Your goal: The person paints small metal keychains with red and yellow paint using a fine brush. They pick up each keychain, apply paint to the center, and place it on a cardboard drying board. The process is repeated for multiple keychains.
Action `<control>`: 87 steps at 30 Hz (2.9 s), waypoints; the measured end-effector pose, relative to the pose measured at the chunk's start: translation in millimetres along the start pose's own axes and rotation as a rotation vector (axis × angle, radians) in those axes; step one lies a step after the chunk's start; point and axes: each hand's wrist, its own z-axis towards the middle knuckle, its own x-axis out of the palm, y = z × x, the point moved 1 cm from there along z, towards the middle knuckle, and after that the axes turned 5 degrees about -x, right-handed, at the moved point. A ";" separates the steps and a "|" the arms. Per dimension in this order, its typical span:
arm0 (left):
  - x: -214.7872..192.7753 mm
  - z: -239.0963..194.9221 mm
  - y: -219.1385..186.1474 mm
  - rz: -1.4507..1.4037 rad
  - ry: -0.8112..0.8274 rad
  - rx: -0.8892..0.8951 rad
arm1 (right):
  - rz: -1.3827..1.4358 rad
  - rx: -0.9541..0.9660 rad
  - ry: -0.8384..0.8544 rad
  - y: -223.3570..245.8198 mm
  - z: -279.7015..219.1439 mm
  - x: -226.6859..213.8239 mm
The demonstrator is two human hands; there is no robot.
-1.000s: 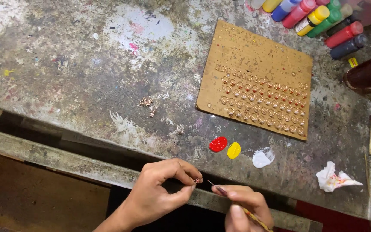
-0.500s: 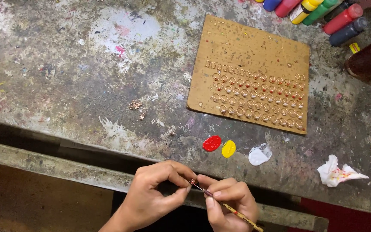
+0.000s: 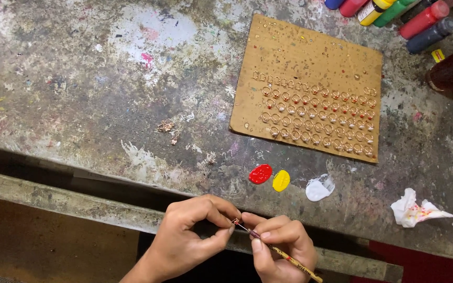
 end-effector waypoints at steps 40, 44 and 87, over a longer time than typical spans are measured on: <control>-0.4 0.6 -1.0 0.008 -0.001 0.024 | -0.050 -0.043 0.010 6.3 5.4 6.1; -0.6 1.1 -0.9 -0.015 0.011 0.020 | 0.031 -0.022 -0.034 6.3 2.8 0.8; 6.6 -7.1 16.6 -0.194 -0.059 -0.065 | -1.663 -0.199 0.085 62.7 41.4 -194.7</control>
